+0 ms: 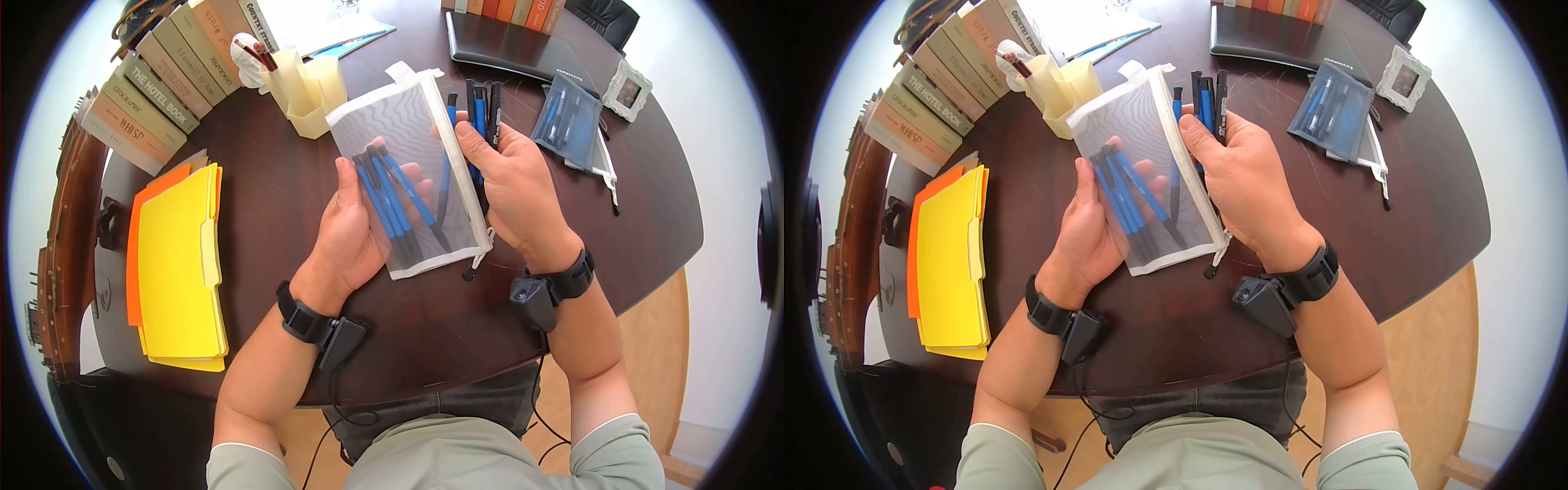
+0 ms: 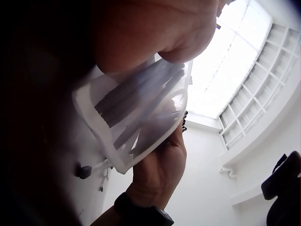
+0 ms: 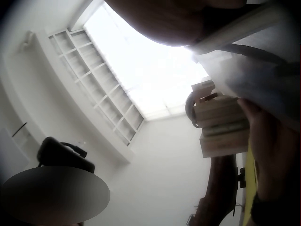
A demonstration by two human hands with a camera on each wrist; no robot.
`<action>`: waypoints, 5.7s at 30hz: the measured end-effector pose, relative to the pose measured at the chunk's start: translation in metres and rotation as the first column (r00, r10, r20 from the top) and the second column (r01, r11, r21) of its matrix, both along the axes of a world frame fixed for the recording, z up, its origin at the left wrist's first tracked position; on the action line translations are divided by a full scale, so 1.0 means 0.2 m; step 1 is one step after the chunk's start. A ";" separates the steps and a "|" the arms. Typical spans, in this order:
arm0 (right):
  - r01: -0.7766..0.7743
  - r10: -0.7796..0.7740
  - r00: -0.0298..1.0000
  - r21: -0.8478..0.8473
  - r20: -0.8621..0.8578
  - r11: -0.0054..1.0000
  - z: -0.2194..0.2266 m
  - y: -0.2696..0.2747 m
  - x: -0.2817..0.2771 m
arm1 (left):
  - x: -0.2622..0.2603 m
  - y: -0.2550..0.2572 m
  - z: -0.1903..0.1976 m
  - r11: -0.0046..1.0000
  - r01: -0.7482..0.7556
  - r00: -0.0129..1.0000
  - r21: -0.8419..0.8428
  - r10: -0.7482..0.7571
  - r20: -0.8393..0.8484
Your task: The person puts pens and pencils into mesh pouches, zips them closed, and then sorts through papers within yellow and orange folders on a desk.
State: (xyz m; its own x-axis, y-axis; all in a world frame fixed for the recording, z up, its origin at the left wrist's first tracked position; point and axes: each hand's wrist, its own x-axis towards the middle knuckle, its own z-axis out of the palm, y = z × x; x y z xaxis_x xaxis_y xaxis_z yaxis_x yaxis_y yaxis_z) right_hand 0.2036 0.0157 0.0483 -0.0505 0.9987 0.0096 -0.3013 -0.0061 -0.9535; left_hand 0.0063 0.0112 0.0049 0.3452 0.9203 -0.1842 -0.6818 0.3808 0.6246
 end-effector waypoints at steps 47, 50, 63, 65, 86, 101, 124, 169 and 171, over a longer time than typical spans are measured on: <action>0.033 -0.046 0.956 0.049 0.290 0.998 0.08 -0.07 -0.08 | 0.00 0.01 0.00 0.997 0.076 0.997 0.033 -0.076 -0.018; 0.048 -0.054 0.978 0.033 0.203 0.998 0.05 -0.05 -0.08 | 0.01 0.01 -0.01 0.996 0.075 0.997 0.044 -0.074 -0.031; 0.020 -0.022 0.994 0.023 0.106 1.000 0.04 -0.02 -0.01 | 0.01 0.00 0.00 0.998 0.060 0.998 0.035 -0.059 -0.030; 0.073 -0.077 0.996 0.068 0.051 0.995 0.04 -0.01 -0.01 | 0.01 -0.01 0.00 0.999 0.034 0.999 0.005 -0.033 -0.037; 0.048 -0.049 0.999 -0.021 -0.004 0.999 0.02 -0.03 -0.08 | 0.00 0.01 -0.02 0.997 0.068 0.996 0.020 -0.069 0.057; 0.011 -0.011 1.000 -0.022 0.003 1.000 0.04 -0.03 -0.07 | 0.00 0.02 -0.03 0.999 0.045 0.996 0.006 -0.046 0.074; -0.109 0.039 0.909 0.147 0.416 0.983 0.03 -0.03 -0.01 | 0.00 0.01 -0.03 0.997 0.013 0.999 0.071 -0.016 0.048; -0.264 0.007 0.656 0.221 0.755 0.939 0.00 -0.07 -0.03 | 0.01 -0.01 0.00 0.991 0.120 0.993 0.064 -0.119 -0.026; -0.283 0.057 0.648 0.171 0.759 0.944 0.01 -0.08 -0.03 | 0.01 -0.01 0.00 0.991 0.118 0.993 0.065 -0.116 -0.033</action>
